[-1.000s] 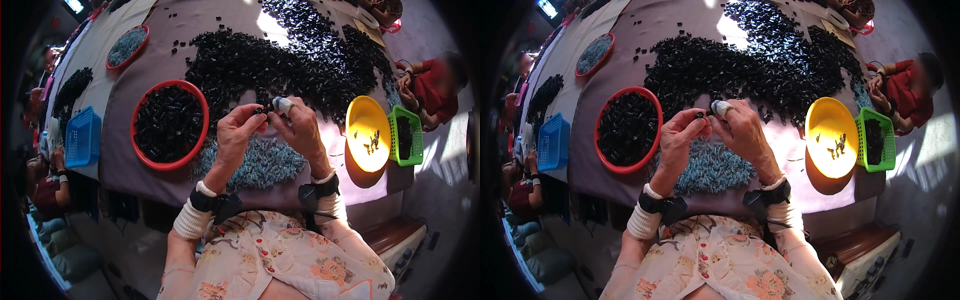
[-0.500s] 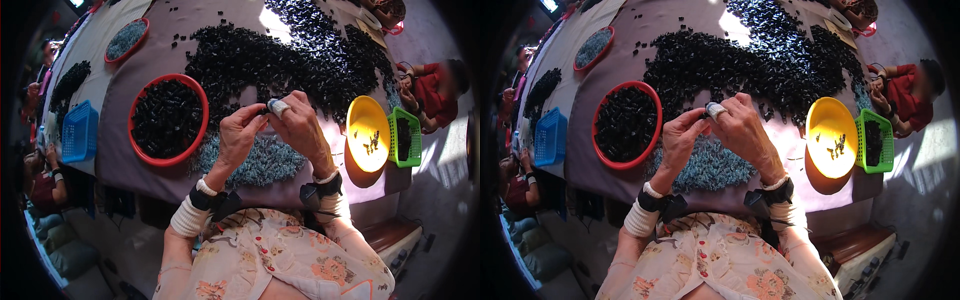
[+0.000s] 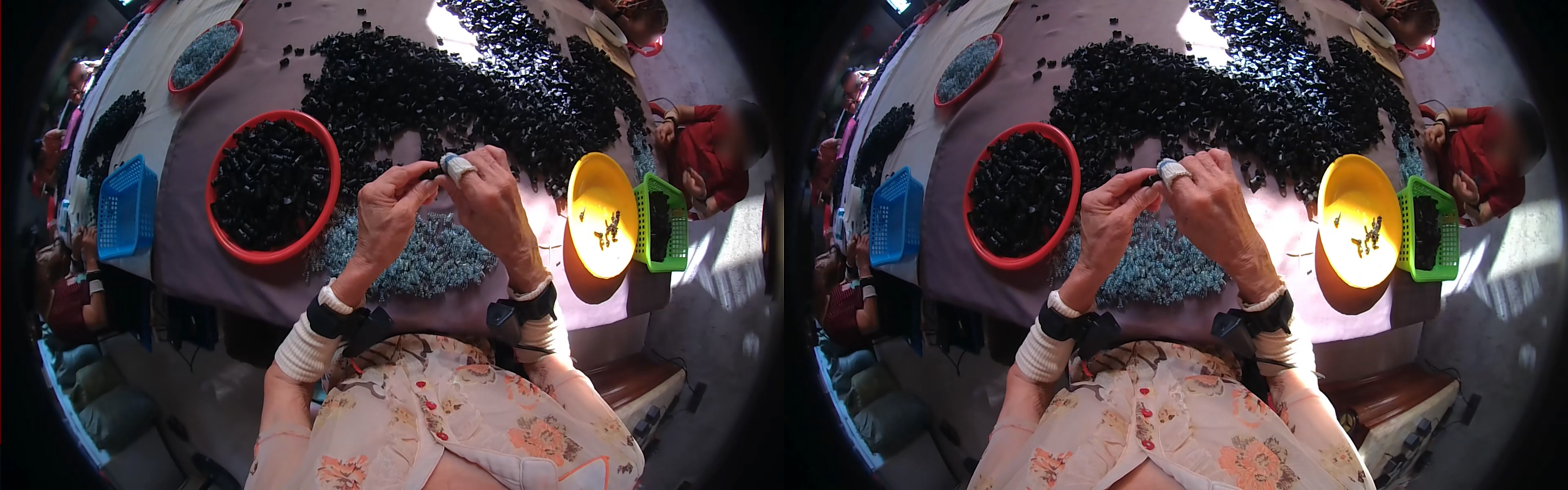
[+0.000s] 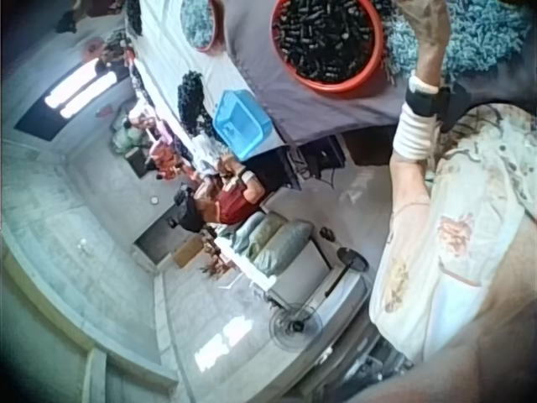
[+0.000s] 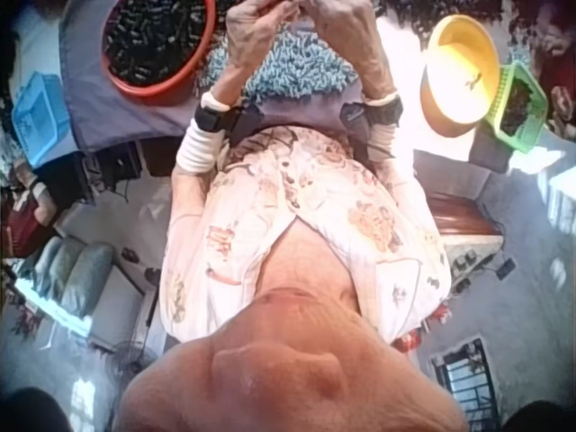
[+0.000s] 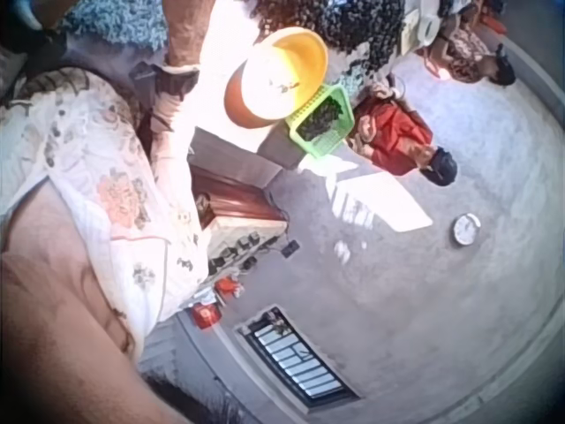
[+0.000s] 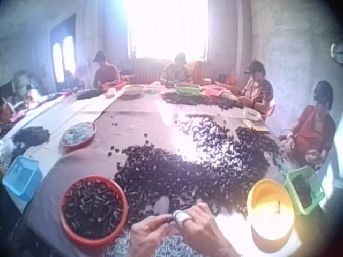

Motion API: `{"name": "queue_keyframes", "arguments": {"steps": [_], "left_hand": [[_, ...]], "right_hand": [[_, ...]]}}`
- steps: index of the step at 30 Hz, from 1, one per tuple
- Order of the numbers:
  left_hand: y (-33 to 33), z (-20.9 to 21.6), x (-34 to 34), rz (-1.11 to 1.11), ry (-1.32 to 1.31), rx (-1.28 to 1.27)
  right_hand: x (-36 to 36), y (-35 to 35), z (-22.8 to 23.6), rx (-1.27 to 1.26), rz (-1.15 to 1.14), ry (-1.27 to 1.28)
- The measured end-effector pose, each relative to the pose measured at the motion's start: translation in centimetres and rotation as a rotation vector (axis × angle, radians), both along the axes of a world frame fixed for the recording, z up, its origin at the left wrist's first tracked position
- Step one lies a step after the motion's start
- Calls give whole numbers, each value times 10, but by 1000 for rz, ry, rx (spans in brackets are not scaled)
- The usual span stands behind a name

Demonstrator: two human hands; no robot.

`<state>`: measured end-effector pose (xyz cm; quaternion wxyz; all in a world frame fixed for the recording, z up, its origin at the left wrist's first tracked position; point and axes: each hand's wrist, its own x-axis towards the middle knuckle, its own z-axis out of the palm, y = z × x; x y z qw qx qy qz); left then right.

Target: Sort and organize small black plastic components on a table.

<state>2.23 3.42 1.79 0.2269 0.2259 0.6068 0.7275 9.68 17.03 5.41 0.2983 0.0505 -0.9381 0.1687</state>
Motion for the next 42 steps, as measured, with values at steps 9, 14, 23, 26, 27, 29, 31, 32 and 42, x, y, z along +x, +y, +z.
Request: {"name": "queue_keyframes", "arguments": {"steps": [9, 14, 23, 26, 27, 29, 31, 32, 42], "left_hand": [[-1, -5, 0, -29, -154, 98], [-1, -8, 2, -14, -148, 53], [0, -10, 4, 36, 32, 5], [0, -10, 4, 59, 82, -9], [0, -10, 4, 69, 112, -19], [-1, -9, 3, 68, 139, -40], [-2, -7, 2, 67, 165, -60], [-3, -7, 1, 57, 172, -81], [-7, -4, -2, -22, 17, -185]], "right_hand": [[0, -7, -11, 66, -80, -34], [1, -8, -16, 38, -70, -30], [4, 2, -13, 18, 60, -129], [4, 3, -13, 2, 75, -161], [4, 3, -14, 1, 75, -162], [3, 4, -15, -9, 103, -143], [3, 4, -16, -7, 107, -142], [3, 4, -17, -4, 112, -140], [4, 3, -22, 11, 117, -201]]}}
